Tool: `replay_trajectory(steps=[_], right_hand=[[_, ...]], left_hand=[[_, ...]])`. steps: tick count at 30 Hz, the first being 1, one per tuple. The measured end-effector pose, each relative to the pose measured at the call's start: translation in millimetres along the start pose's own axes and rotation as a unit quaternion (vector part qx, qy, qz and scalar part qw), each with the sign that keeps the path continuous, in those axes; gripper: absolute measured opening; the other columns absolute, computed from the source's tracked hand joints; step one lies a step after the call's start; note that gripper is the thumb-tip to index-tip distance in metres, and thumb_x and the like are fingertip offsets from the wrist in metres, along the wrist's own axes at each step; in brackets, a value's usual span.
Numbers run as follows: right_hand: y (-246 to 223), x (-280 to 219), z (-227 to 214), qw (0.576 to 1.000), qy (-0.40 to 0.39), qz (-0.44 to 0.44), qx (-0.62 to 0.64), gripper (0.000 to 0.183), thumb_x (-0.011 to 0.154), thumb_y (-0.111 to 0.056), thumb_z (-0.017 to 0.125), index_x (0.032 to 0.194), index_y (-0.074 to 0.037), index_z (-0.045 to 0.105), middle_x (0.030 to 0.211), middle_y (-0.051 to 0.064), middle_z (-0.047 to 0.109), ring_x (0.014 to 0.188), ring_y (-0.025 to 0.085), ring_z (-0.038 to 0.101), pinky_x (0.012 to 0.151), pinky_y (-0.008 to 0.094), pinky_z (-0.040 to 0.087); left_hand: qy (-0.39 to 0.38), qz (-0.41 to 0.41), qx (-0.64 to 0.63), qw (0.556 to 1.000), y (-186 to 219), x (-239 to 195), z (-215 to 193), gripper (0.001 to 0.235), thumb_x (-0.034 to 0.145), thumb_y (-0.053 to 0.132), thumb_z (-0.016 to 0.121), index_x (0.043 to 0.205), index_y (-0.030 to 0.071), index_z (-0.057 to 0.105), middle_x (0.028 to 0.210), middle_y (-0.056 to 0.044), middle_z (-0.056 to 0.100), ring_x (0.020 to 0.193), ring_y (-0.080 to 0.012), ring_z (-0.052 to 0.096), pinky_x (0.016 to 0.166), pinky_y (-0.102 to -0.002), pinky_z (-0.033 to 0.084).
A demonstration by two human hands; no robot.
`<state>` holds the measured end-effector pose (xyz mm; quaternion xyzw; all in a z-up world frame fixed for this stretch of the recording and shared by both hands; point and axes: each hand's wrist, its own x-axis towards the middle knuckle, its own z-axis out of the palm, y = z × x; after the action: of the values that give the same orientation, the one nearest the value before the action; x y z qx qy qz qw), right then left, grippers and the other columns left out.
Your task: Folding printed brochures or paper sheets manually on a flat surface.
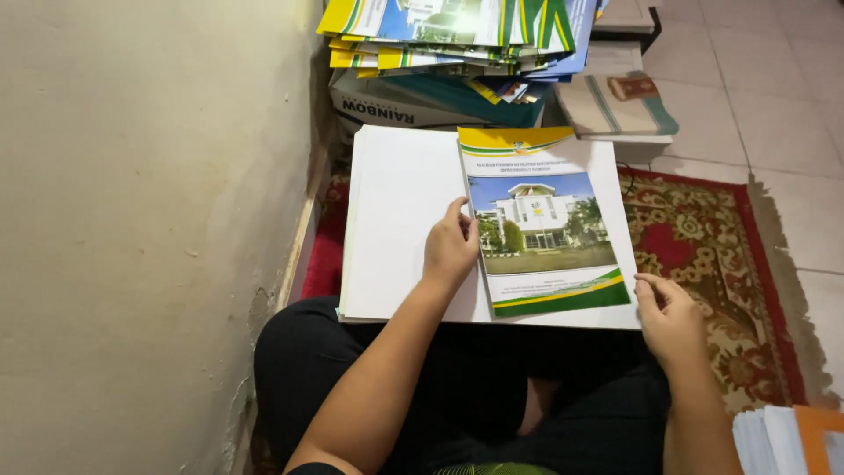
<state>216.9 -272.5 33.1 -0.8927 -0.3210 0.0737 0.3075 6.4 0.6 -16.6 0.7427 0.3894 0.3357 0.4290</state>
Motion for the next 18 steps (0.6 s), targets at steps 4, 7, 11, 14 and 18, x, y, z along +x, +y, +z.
replay_trajectory(steps=[4,7,11,14,18], right_hand=[[29.8,7.7,27.4,0.997,0.019,-0.042,-0.053,0.038,0.102,-0.028,0.058,0.126,-0.002,0.073,0.118,0.016,0.071,0.104,0.032,0.066,0.097,0.042,0.047],[26.9,10.5,31.4,0.999,0.029,-0.03,0.002,0.035,0.103,-0.023,0.057,0.125,0.0,0.073,0.121,0.018,0.071,0.108,0.03,0.067,0.097,0.039,0.048],[34.9,16.5,29.3,0.997,0.072,-0.014,-0.027,0.034,0.104,-0.023,0.058,0.125,-0.002,0.073,0.112,0.018,0.066,0.095,0.033,0.064,0.089,0.043,0.049],[57.0,21.2,35.8,0.997,0.068,-0.007,-0.045,0.034,0.103,-0.023,0.059,0.126,-0.002,0.073,0.116,0.019,0.065,0.099,0.035,0.063,0.092,0.045,0.048],[92.0,21.6,51.7,0.998,0.055,-0.018,-0.027,0.031,0.108,-0.022,0.058,0.129,-0.007,0.075,0.111,0.019,0.07,0.109,0.041,0.066,0.094,0.049,0.052]], left_hand=[[-0.033,0.013,0.03,0.999,16.1,-7.8,-5.6,0.046,0.092,0.018,0.063,0.137,0.01,0.056,0.087,-0.001,0.072,0.073,-0.023,0.07,0.066,-0.042,0.055],[-0.031,0.046,0.037,0.998,14.9,-7.3,-4.5,0.043,0.094,0.015,0.063,0.136,0.008,0.057,0.088,-0.002,0.071,0.072,-0.0231,0.069,0.065,-0.042,0.055],[-0.021,0.07,0.042,0.996,14.9,-8.8,-1.9,0.045,0.094,0.01,0.06,0.139,0.008,0.055,0.092,-0.002,0.069,0.072,-0.0237,0.065,0.072,-0.043,0.053],[0.005,0.126,0.06,0.99,10.3,-12.2,1.9,0.05,0.093,0.005,0.062,0.143,0.01,0.052,0.094,-0.001,0.068,0.074,-0.0228,0.061,0.075,-0.041,0.052],[0.044,0.195,0.082,0.976,10.4,-13.7,8.3,0.052,0.086,0.011,0.07,0.138,0.012,0.06,0.09,-0.003,0.073,0.08,-0.0249,0.066,0.079,-0.04,0.054]])
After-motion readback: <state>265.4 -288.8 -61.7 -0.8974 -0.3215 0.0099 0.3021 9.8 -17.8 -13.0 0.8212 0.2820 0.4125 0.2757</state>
